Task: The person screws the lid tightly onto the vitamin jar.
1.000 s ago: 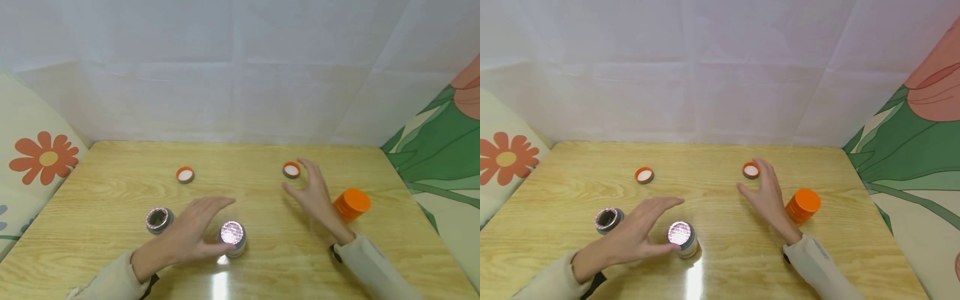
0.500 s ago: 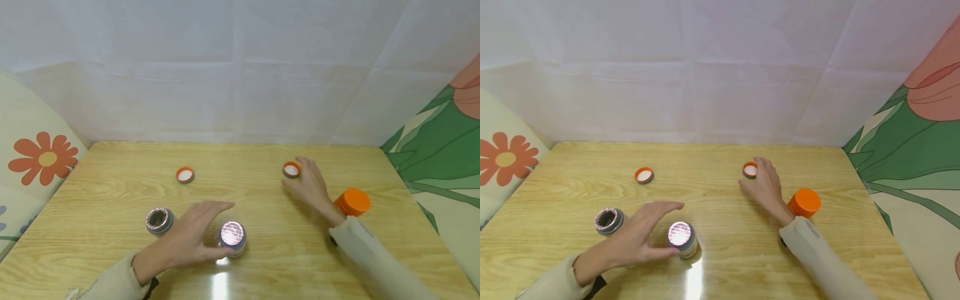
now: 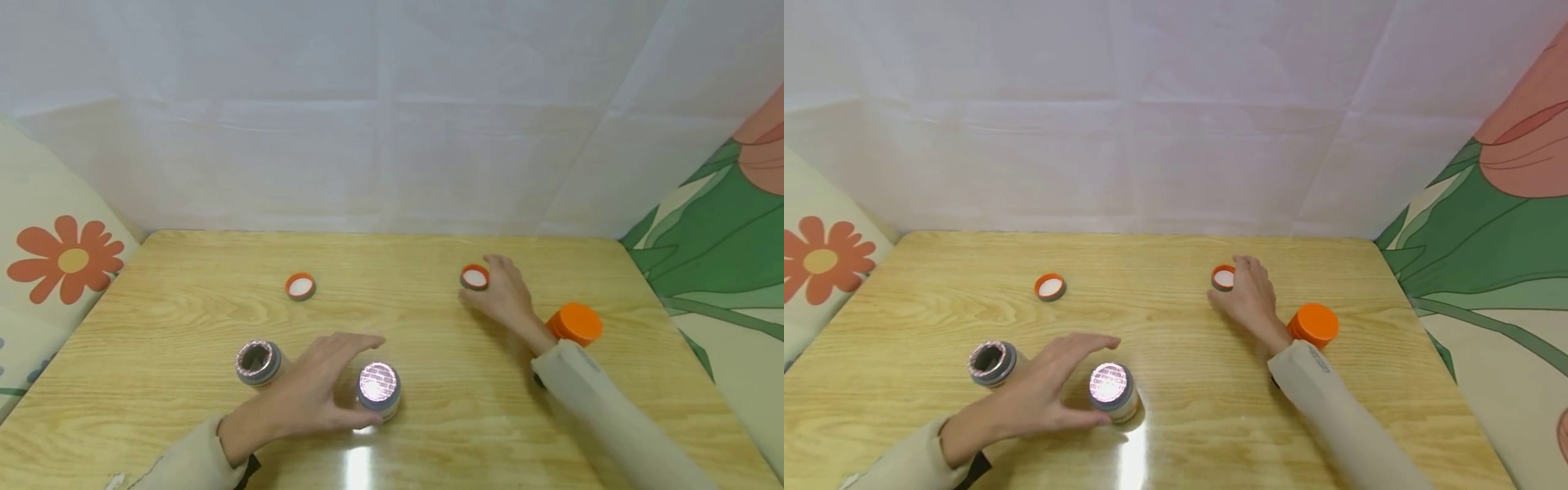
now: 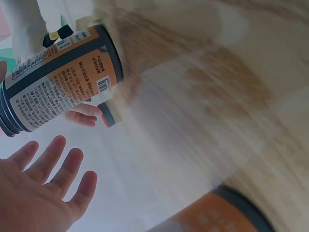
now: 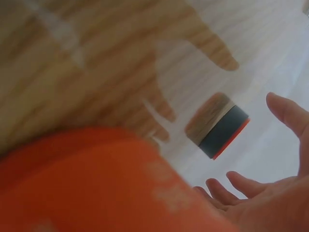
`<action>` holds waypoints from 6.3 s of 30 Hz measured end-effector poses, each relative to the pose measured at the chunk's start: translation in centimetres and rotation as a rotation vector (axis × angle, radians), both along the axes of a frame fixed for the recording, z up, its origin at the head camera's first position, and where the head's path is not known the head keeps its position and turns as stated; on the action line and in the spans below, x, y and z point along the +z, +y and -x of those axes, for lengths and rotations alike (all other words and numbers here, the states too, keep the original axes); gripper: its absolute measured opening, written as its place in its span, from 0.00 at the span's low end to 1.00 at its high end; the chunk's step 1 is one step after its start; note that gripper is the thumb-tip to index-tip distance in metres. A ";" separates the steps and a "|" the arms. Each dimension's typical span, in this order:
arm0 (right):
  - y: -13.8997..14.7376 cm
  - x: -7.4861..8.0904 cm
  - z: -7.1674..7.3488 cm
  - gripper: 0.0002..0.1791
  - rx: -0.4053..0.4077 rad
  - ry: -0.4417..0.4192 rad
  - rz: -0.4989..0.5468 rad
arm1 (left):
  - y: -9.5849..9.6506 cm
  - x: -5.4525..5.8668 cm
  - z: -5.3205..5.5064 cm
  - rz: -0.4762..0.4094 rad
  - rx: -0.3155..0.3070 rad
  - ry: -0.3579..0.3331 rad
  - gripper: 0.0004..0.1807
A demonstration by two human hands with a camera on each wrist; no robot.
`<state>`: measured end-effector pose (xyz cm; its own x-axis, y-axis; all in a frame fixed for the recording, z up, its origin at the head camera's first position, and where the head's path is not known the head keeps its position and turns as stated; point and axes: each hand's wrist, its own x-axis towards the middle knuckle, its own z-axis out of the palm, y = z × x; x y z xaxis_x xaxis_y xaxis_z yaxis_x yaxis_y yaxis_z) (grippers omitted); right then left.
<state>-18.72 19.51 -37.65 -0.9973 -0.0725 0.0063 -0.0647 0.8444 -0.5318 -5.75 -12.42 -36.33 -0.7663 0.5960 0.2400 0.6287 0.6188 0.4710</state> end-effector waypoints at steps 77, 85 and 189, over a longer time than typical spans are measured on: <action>0.2 0.5 -3.7 0.31 0.128 0.063 0.255 | 0.3 -2.3 0.4 -0.174 0.027 -0.358 0.38; -0.3 0.8 -4.7 0.29 0.206 0.099 0.279 | 0.3 -1.9 0.6 -0.189 0.064 -0.381 0.38; -4.3 2.6 -10.3 0.34 0.581 0.279 0.363 | 2.4 -1.3 2.2 -0.112 0.088 -0.179 0.35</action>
